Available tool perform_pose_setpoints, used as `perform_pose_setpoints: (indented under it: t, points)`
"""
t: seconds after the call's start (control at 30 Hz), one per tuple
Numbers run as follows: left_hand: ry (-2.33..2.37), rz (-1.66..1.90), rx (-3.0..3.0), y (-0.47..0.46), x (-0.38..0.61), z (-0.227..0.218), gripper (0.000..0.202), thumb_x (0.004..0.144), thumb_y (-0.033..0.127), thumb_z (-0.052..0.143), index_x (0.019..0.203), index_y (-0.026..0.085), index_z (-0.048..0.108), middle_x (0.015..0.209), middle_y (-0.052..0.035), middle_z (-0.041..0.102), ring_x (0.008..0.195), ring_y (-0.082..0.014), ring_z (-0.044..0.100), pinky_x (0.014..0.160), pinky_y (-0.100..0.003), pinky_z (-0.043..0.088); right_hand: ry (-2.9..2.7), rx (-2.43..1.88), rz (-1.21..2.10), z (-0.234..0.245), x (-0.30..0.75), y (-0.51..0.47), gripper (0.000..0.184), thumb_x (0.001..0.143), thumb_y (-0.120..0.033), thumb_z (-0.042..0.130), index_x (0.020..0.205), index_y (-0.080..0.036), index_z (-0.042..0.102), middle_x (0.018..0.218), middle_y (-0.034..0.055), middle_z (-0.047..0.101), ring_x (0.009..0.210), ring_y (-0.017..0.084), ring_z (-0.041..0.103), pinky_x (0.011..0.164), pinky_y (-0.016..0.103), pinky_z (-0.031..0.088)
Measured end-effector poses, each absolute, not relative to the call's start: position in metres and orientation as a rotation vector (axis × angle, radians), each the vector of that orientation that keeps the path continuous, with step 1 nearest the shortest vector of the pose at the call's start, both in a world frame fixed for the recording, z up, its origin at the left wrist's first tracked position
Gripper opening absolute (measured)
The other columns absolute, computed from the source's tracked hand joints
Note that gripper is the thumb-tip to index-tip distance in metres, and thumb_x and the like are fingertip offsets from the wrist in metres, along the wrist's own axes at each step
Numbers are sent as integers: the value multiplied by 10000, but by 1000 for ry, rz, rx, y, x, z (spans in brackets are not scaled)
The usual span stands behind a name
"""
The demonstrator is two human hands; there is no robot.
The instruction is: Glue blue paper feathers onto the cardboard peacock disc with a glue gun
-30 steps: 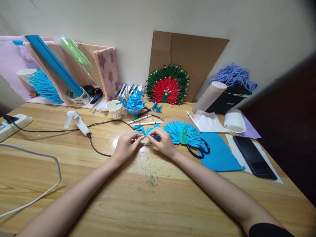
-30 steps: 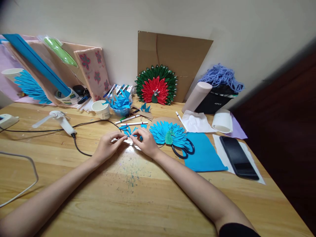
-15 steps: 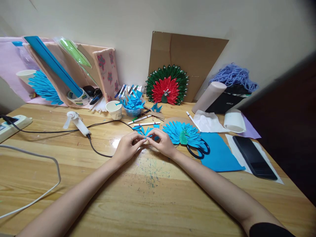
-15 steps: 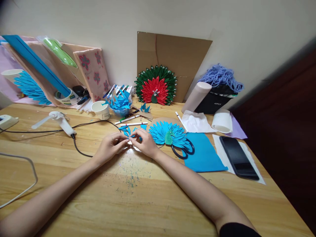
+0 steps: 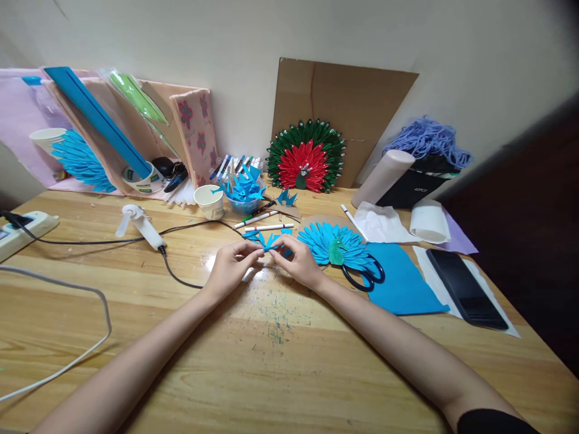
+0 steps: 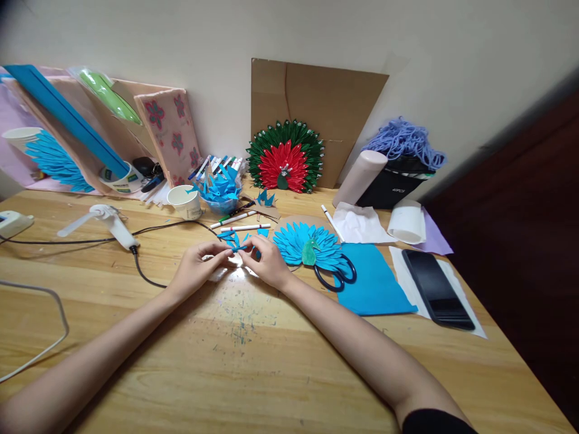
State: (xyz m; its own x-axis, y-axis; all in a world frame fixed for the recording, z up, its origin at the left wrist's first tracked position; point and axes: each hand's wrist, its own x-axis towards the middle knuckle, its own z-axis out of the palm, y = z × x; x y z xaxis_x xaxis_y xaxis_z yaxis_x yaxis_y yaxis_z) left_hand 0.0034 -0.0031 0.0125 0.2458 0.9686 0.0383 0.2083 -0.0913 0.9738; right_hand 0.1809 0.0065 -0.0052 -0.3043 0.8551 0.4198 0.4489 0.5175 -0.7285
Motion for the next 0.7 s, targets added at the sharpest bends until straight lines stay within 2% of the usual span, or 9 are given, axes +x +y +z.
perform_pose_setpoints:
  t: [0.4,0.6,0.7]
  points:
    - [1107,965,1443,0,3,9,248,761,377,594,801,137,645,762,-51,677,709,-192,666,678,-273,515,-1882,-1103,695,-6,181,8,20,788,-183,520,784,-188,539,754,6,560,699,129,528,625,245,428]
    - [1218,921,1724,-2,3,8,252,785,373,562,786,141,660,671,-37,662,587,-141,600,537,-225,455,-1916,-1098,732,-6,181,9,57,822,-223,497,805,-187,536,778,12,558,730,133,527,660,254,420]
    - [1222,909,1704,-3,3,7,270,792,390,547,831,143,648,700,-43,664,594,-142,600,522,-227,453,-1992,-1091,724,-5,181,9,78,804,-252,533,765,-185,525,735,4,532,692,133,502,624,250,404]
